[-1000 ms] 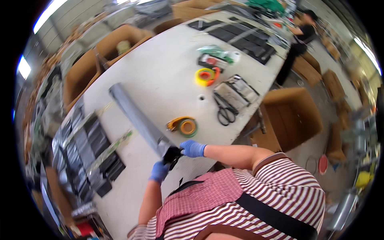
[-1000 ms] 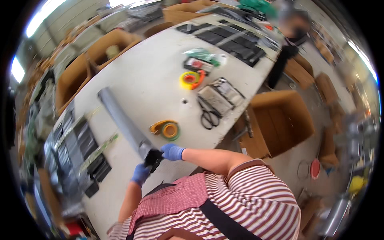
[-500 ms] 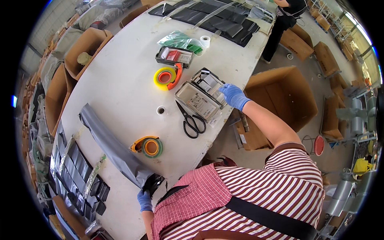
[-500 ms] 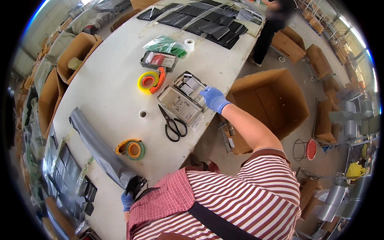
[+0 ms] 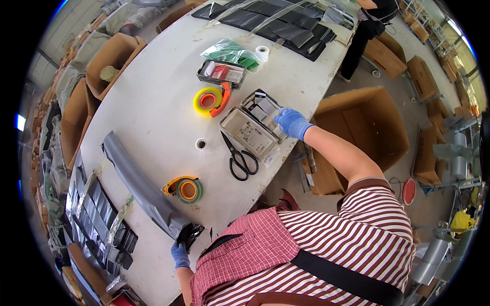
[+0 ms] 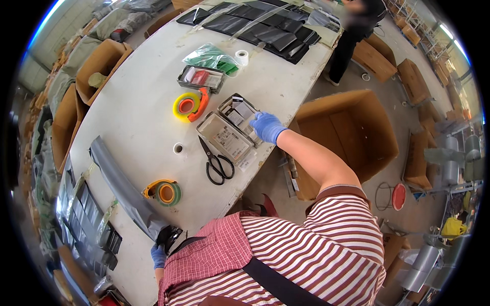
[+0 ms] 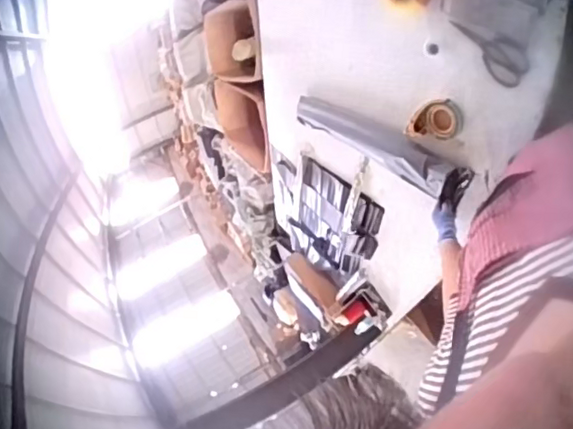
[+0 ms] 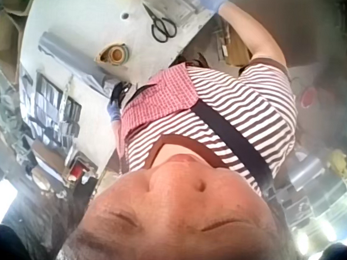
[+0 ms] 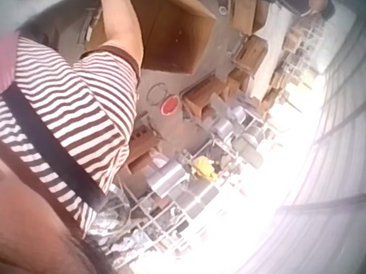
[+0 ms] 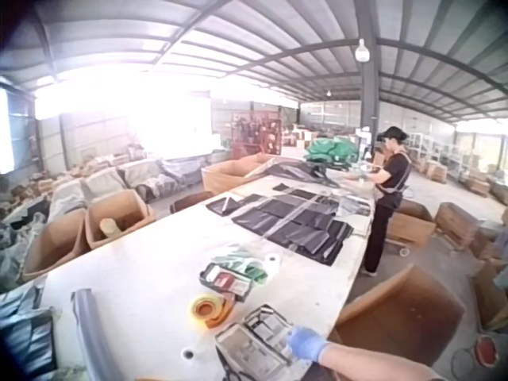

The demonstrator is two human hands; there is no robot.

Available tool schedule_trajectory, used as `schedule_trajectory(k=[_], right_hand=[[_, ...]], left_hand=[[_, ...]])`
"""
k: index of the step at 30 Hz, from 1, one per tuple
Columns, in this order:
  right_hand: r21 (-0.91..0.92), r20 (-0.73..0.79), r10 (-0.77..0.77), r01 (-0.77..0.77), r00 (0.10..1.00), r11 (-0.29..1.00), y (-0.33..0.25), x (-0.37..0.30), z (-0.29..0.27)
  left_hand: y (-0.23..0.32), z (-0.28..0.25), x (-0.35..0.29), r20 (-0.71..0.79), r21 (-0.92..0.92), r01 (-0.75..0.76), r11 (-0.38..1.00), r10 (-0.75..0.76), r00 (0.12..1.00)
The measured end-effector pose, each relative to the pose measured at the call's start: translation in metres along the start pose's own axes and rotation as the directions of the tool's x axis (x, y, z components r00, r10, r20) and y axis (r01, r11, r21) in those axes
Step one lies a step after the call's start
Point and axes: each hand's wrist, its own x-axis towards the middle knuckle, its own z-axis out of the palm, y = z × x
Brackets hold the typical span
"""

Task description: The person rolls a brown mat, wraps it in plastic film, and places it into a black poly mailer. They seal the mailer with tape and affix a shipping label. The person repeats the process with a second mat.

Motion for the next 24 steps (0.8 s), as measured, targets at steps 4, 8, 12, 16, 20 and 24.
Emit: schedule_trajectory(k=[4, 8, 12, 16, 20, 24], right_hand=[[0.033, 0.031, -0.008, 0.007, 0.999, 0.999, 0.003, 0.0, -0.005], [0.046, 0.071, 0.024, -0.027, 0.997, 0.999, 0.005, 0.009, -0.004], [-0.138, 0.078, -0.035, 0.045, 0.996, 0.989, 0.004, 0.04, 0.012], [0.262, -0.358, 0.066, 0.033, 0.931, 0.965, -0.009, 0.03, -0.01], [0.873, 0.018, 0.166, -0.096, 0.986, 0.478, -0.124, -0.005, -0.055], [0.902, 0.427, -0.289, -0.381, 0.857, 0.202, -0.279, -0.041, -0.041]], left_hand=[[-0.003, 0.001, 0.001, -0.007, 0.023, -0.037, 0.999, 0.037, 0.999], [0.001, 0.003, -0.001, 0.002, 0.013, -0.016, 1.0, 0.016, 1.0], [-0.001, -0.003, -0.011, 0.007, 0.11, -0.106, 0.988, 0.106, 0.994], [-0.003, -0.008, -0.015, 0.01, 0.217, -0.291, 0.932, 0.296, 0.955], [0.012, 0.001, -0.02, 0.075, 0.104, -0.03, 0.994, 0.022, 0.997], [0.004, 0.006, -0.022, 0.135, -0.033, -0.12, 0.992, 0.123, 0.983]])
